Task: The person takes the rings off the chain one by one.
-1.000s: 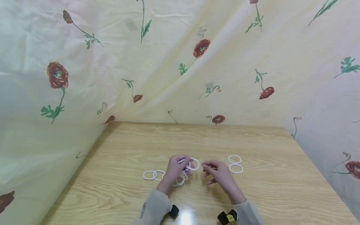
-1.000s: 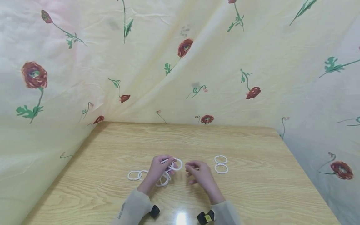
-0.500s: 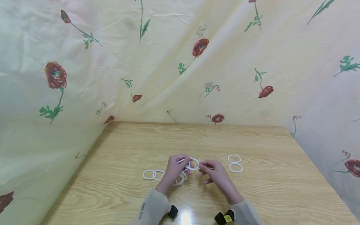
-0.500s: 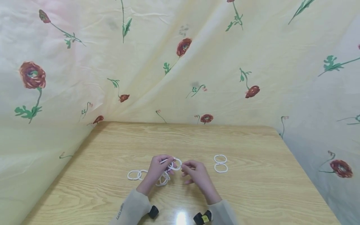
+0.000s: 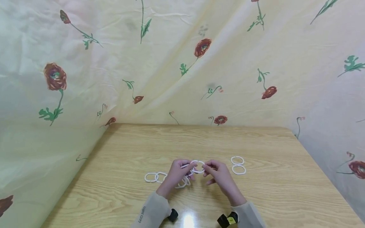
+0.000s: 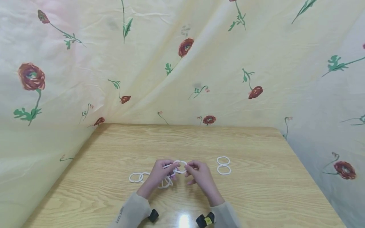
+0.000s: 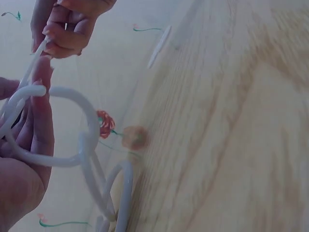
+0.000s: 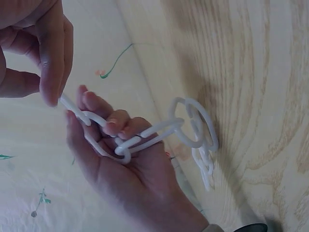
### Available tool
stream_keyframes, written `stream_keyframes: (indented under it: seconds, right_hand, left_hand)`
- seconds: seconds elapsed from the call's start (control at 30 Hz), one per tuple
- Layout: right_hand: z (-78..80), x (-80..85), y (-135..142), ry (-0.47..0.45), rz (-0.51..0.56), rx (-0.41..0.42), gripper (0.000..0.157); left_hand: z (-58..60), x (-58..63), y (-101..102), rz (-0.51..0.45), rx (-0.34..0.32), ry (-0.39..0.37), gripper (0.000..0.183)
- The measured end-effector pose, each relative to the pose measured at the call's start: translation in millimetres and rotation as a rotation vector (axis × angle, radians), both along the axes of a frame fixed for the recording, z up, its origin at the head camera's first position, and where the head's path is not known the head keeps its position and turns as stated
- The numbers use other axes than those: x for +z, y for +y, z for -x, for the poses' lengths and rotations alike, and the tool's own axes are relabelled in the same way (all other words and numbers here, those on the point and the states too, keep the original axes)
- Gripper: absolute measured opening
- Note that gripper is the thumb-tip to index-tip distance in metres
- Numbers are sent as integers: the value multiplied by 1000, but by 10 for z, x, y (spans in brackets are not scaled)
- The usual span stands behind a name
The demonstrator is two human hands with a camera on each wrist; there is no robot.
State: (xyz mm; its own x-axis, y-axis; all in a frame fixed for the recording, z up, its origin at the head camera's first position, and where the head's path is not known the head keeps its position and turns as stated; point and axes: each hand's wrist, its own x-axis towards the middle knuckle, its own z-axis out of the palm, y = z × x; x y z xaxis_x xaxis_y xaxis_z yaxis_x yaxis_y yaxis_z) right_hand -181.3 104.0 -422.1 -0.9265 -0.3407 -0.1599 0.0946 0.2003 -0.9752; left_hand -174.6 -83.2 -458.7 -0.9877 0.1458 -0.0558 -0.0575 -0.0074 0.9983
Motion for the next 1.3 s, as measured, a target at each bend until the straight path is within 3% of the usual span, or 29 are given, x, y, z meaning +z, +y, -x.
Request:
stream_keyframes:
  seconds: [0.6, 0.7, 0.93, 1.3]
  right_hand:
    - [-3, 116, 45, -14, -1, -57, 31]
    - [23, 90, 68, -12, -1, -59, 35]
    - [26, 140, 86, -13, -13, -78, 29]
    - [43, 93, 105, -27, -2, -76, 30]
  left_hand:
    - [-68, -25, -141, -21, -237, -53, 38]
    - [-78, -15, -149, -12, -247, -63, 35]
    - [-84, -10, -179, 14, -251, -46, 32]
    - [-157, -53, -300, 116, -227, -33, 30]
